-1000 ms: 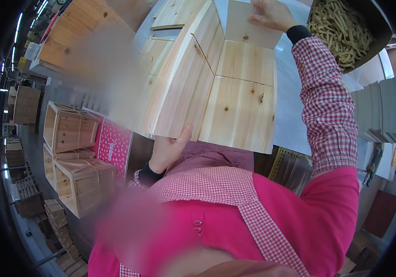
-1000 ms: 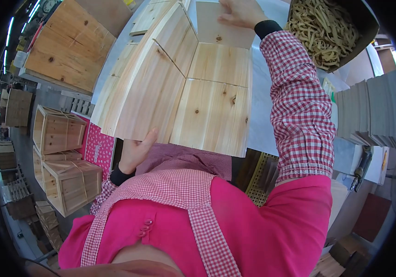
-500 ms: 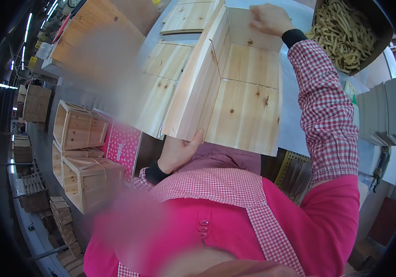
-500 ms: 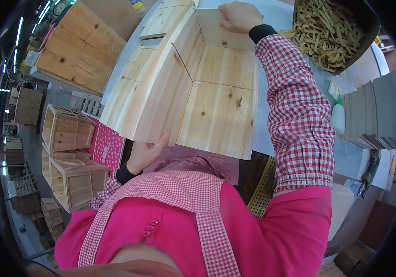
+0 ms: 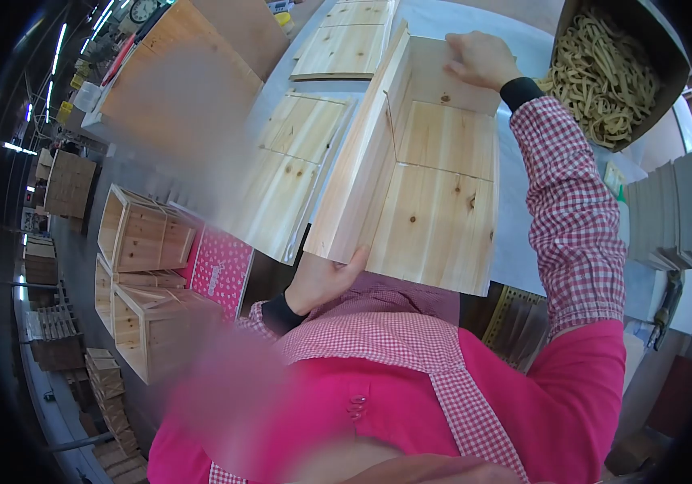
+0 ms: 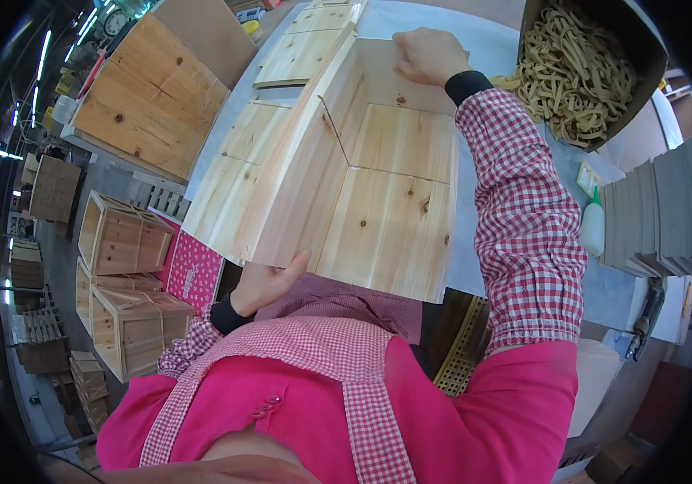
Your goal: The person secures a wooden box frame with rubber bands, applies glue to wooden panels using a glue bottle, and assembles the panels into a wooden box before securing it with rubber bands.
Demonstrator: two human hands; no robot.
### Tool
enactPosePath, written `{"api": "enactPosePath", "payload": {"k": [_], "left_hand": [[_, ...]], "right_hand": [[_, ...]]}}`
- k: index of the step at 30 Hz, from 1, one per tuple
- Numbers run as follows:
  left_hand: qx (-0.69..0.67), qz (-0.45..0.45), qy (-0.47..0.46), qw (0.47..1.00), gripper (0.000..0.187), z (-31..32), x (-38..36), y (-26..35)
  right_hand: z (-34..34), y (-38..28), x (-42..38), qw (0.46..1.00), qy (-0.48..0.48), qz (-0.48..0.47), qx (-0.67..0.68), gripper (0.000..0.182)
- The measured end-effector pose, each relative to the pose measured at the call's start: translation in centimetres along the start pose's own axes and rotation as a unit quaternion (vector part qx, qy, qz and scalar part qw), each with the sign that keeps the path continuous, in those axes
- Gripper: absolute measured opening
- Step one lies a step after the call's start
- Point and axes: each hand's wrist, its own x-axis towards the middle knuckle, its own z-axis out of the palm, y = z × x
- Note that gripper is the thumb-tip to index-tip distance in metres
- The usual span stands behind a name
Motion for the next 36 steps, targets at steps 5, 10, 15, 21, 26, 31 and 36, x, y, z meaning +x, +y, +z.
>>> {"api": "enactPosePath", "payload": {"k": [5,10,15,21,26,31,36], "left_hand": [[-0.005,-0.021,-0.022,1.000,0.038,-0.3,0.2,0.4],[0.017,0.016,-0.004,1.000,0.038,-0.2,0.1,-0.8],[-0.005,0.014,-0.005,1.000,0.034,0.4,-0.2,-2.7],[-0.088,-0.132,-0.061,0.985,0.032,0.0,-0.4,-0.5],[-0.034,-0.037,-0.215,0.975,0.026,-3.6,-6.8,-2.7],[-0.177,-0.071,-0.453,0.871,0.028,0.0,-4.3,6.2],[-0.316,-0.072,-0.621,0.714,0.045,13.7,-1.3,14.5]], "right_hand": [[-0.1,0.8,0.9,1.000,-0.019,-0.006,0.023,0.036],[0.0,0.1,0.7,1.000,-0.004,-0.014,0.025,0.034],[0.0,0.0,0.9,0.997,-0.062,0.014,0.030,0.028],[-3.2,-4.1,-9.5,0.972,0.211,-0.005,-0.107,0.044],[-13.7,-2.1,-33.1,0.968,0.078,0.161,-0.177,0.031],[-16.7,-1.3,-54.2,0.792,-0.072,0.548,-0.262,0.043],[-15.1,-3.9,-57.6,0.796,0.007,0.518,-0.312,0.045]]}}
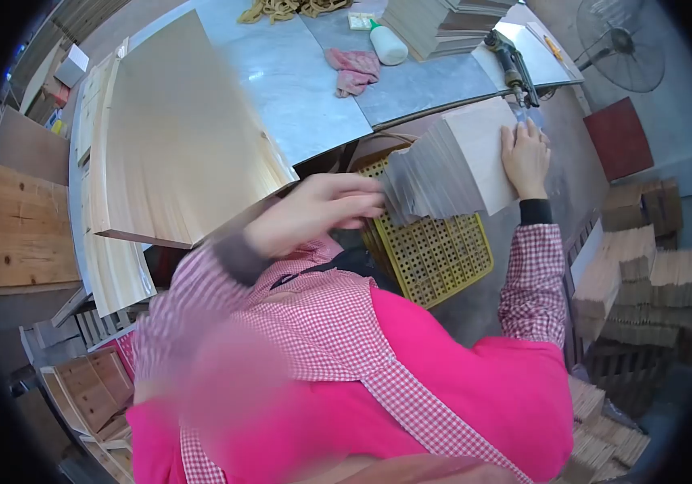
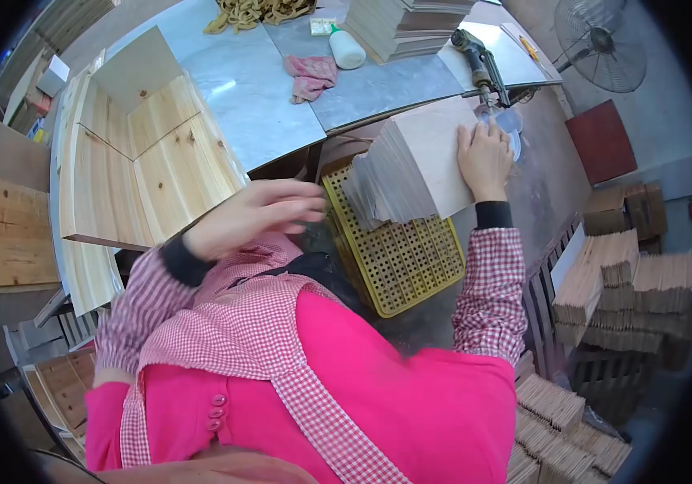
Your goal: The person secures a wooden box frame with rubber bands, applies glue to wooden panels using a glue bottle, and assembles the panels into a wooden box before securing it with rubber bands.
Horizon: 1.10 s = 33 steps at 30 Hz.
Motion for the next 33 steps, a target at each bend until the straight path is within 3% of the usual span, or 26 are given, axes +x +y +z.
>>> {"api": "enactPosePath", "payload": {"k": [3,4,8,10,12,14,16,18,19,20,21,22,23,24,26,28,31,33], "left_hand": [[-0.054,-0.101,-0.068,0.991,0.045,2.4,6.0,-0.7],[-0.049,-0.097,-0.075,0.991,0.044,2.9,6.8,-1.1],[-0.089,-0.106,-0.084,0.987,0.040,2.3,6.6,-0.8],[-0.135,-0.101,-0.052,0.984,0.039,1.0,6.5,-0.7],[-0.157,-0.093,-0.030,0.983,0.038,0.4,6.2,-0.6],[-0.182,-0.076,-0.016,0.980,0.037,-0.1,5.6,-0.7],[-0.208,-0.057,0.009,0.976,0.037,-0.5,4.8,-1.0],[-0.175,-0.038,0.004,0.984,0.036,-1.1,3.8,-1.0],[-0.186,-0.008,-0.020,0.982,0.036,-1.7,3.2,-1.4],[-0.190,0.029,-0.033,0.981,0.037,-2.2,3.4,-2.3],[-0.200,0.036,-0.021,0.979,0.038,-2.8,4.3,-3.8],[-0.158,0.032,0.005,0.987,0.040,-2.7,4.6,-3.4],[-0.155,0.025,0.021,0.987,0.038,-2.8,4.2,-3.2],[-0.157,0.009,0.020,0.987,0.036,-2.7,4.2,-2.9],[-0.161,0.026,0.028,0.986,0.034,-2.6,4.1,-2.8],[-0.155,0.028,0.025,0.987,0.031,-3.1,3.9,-3.0],[-0.170,0.027,-0.013,0.985,0.028,-3.6,3.8,-3.1],[-0.172,0.032,-0.011,0.984,0.028,-4.2,4.0,-3.0]], "right_hand": [[-0.6,-0.3,0.2,0.995,-0.094,0.004,0.038,0.046],[-0.8,-0.3,1.2,0.993,-0.114,-0.008,0.025,0.046],[-3.5,-0.8,9.6,0.992,0.092,-0.083,0.038,0.050],[-6.8,-2.6,16.7,0.953,0.264,-0.100,0.112,0.051],[-9.3,-4.3,23.5,0.938,0.316,-0.086,0.112,0.055],[-9.8,-6.0,28.9,0.949,0.312,-0.040,0.022,0.051],[-9.6,-6.9,32.8,0.995,0.091,0.017,-0.032,0.039],[-3.7,-4.5,35.9,0.957,0.120,-0.139,-0.225,0.024],[-2.8,-2.1,36.9,0.951,0.165,-0.189,-0.179,0.024],[-5.2,0.1,38.0,0.819,0.046,-0.468,-0.329,0.026],[-3.6,1.5,36.6,0.798,0.111,-0.511,-0.298,0.026],[6.5,4.4,44.7,0.874,0.329,-0.209,-0.290,0.027],[-3.9,-1.4,37.4,0.978,0.138,-0.146,-0.061,0.024],[-0.7,0.7,40.4,0.973,0.180,-0.143,0.008,0.021],[-3.3,-0.6,39.9,0.976,0.153,-0.149,-0.045,0.024],[-1.7,-0.3,41.2,0.972,0.148,-0.172,-0.058,0.024],[-0.1,-0.3,42.7,0.956,0.269,-0.119,-0.002,0.024],[-4.7,-1.9,40.6,0.956,0.263,-0.121,-0.039,0.021]]}}
